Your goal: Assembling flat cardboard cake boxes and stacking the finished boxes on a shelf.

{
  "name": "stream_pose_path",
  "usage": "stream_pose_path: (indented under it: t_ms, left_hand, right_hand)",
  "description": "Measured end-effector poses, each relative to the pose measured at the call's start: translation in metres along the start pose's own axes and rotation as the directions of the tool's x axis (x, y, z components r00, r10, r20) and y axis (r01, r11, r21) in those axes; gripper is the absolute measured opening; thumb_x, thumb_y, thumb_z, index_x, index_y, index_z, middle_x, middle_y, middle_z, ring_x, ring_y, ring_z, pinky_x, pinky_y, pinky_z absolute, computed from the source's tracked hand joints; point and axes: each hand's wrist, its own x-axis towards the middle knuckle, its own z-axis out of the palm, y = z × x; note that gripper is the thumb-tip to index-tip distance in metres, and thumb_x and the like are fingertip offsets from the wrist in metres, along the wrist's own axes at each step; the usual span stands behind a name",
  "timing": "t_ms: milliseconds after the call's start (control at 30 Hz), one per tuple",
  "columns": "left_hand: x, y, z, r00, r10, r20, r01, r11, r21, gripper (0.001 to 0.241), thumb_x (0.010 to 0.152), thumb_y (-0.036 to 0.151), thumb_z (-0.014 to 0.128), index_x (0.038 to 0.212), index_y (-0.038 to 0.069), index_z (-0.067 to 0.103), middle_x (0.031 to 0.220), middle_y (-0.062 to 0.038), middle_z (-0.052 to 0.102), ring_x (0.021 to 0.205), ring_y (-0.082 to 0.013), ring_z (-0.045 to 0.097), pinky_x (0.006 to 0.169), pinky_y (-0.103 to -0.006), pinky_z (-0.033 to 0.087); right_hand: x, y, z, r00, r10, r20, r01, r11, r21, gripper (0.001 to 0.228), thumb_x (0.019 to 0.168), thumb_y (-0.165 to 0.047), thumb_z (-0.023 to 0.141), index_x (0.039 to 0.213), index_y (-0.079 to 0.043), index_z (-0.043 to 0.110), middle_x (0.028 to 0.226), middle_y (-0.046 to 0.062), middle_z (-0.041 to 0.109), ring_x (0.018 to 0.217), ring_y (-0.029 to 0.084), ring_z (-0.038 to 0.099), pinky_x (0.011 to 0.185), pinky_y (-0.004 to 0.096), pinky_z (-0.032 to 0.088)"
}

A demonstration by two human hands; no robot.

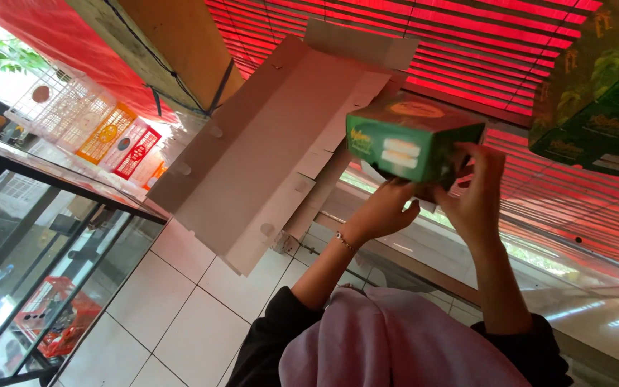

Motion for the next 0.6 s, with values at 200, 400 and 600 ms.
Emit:
stream_pose_path:
  t_ms: [200, 400, 600]
  left_hand:
    - [-0.001, 0.039, -0.034, 0.995, 0.098, 0.035, -0.096, 0.994, -0.048, 0.049, 0.089, 0.0, 0.059, 0.136, 0.013, 0.062, 0.12, -0.011, 0.071, 0.116, -0.0331, 0.064, 0.103, -0.0447, 0.05]
    - [-0.007, 0.026, -0.054, 0.998, 0.059, -0.014, -0.06, 0.993, -0.098, 0.035, 0.097, 0.001, 0.061, 0.129, 0.014, 0.067, 0.124, -0.007, 0.072, 0.116, -0.0286, 0.065, 0.102, -0.0404, 0.053]
    - [-0.018, 0.0, -0.071, 0.887, -0.411, -0.211, 0.411, 0.91, -0.046, 0.029, 0.094, 0.013, 0.066, 0.121, 0.015, 0.073, 0.118, -0.004, 0.077, 0.105, -0.0206, 0.076, 0.09, -0.0366, 0.059]
  right_hand:
    - [0.005, 0.027, -0.013, 0.999, 0.044, -0.006, -0.044, 0.998, -0.041, 0.075, 0.084, -0.004, 0.084, 0.15, -0.007, 0.048, 0.133, 0.019, 0.046, 0.091, 0.023, 0.065, 0.079, 0.034, 0.056]
    - [0.009, 0.04, -0.026, 0.997, 0.032, -0.072, -0.04, 0.994, -0.1, 0.054, 0.101, -0.001, 0.073, 0.15, -0.008, 0.054, 0.132, 0.015, 0.057, 0.091, 0.022, 0.064, 0.074, 0.034, 0.054]
    - [-0.003, 0.077, -0.031, 0.985, 0.09, -0.149, -0.092, 0.996, -0.006, 0.024, 0.117, -0.009, 0.063, 0.14, -0.004, 0.06, 0.121, 0.012, 0.061, 0.093, 0.019, 0.063, 0.072, 0.032, 0.052]
